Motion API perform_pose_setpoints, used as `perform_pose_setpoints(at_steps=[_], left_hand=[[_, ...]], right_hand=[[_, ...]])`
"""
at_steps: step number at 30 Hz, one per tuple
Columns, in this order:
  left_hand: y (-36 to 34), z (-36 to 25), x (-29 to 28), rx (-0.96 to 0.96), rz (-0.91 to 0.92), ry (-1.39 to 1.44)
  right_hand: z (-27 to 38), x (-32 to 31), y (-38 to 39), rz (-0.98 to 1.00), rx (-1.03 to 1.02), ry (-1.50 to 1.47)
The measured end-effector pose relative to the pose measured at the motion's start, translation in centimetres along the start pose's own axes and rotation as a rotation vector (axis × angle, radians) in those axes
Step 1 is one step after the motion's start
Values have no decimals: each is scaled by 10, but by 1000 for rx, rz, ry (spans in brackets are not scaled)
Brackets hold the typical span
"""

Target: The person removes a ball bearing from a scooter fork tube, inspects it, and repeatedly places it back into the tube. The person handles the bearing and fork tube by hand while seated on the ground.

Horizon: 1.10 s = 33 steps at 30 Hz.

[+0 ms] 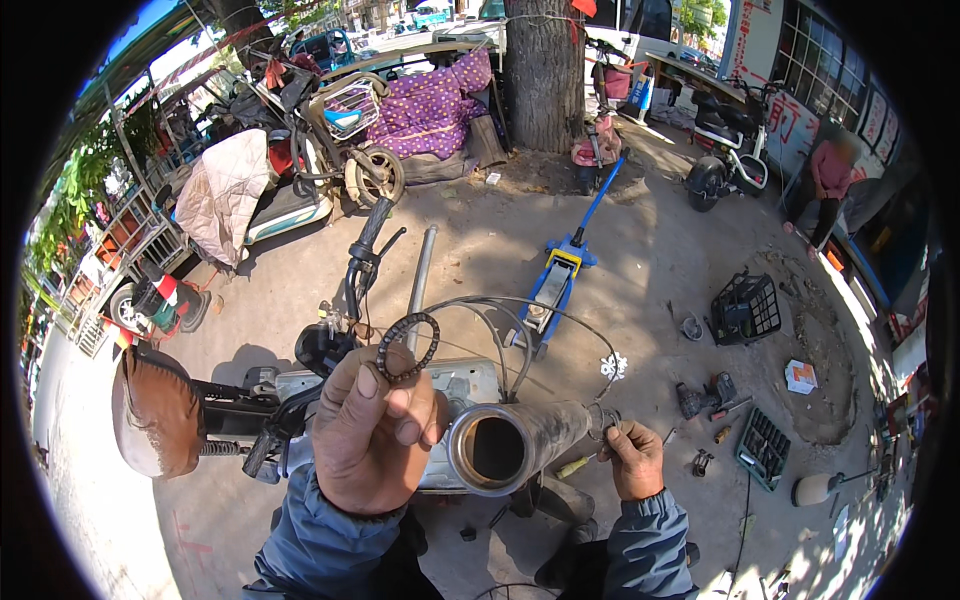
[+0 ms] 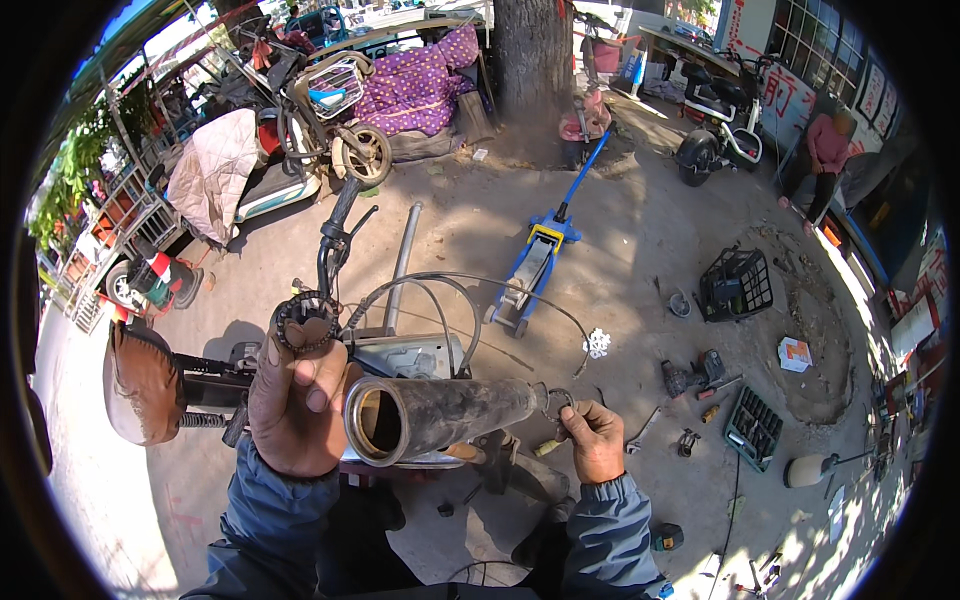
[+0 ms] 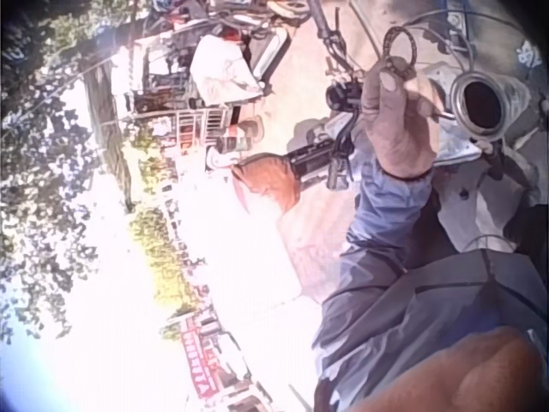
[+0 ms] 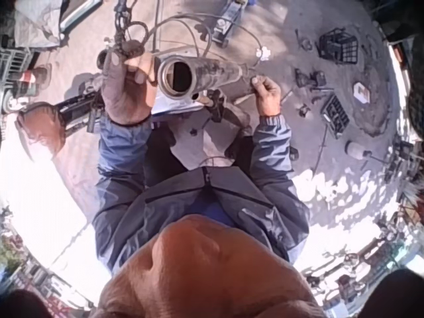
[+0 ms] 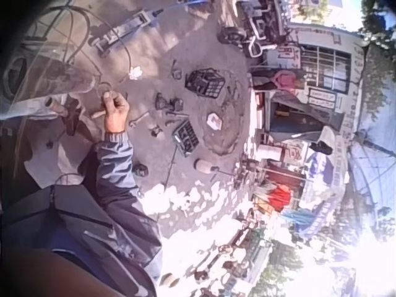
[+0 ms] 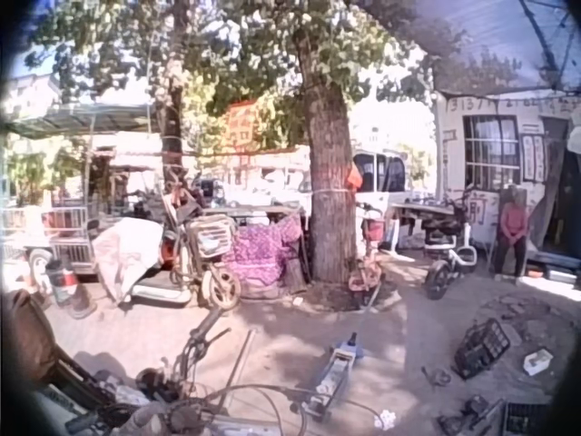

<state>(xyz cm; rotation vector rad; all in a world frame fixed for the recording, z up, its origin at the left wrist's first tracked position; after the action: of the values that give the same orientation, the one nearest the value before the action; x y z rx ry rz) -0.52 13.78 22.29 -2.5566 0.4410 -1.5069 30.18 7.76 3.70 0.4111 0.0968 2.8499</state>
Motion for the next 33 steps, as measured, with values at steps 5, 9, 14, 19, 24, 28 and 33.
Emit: perform_pose_setpoints(at_steps=[5,9,14,19,24,28,33], left_hand=[[7,7,2,34,-63,3],[7,9,0,84,-29,26],[9,11,-10,125,-14,44],[10,4,-11,148,68,30],[15,-2,-15,167,71,49],[18,-3,-15,146,103,86],[20,-4,-13,125,157,94]], right_hand=[[1,-1,-1,-27,-2,67],[-2,-4,-2,-41,-2,84],[-3,-6,0,-66,-12,118],[0,-3,4,-80,-5,130],[-1,2,5,-80,3,144],[-2,3,5,-73,-12,145],[-3,1,5,-58,-30,112]])
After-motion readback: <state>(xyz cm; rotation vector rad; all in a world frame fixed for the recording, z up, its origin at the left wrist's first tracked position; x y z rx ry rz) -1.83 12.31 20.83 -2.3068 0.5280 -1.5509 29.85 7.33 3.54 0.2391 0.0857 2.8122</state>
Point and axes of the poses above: each hand's wrist, its own y-axis away from the middle knuckle, its own x-axis out of the palm, z = x × y, the point moved 1 cm from there along -y, towards the middle knuckle, and after that the axes turned 6 degrees about y, right-handed, at the moved point
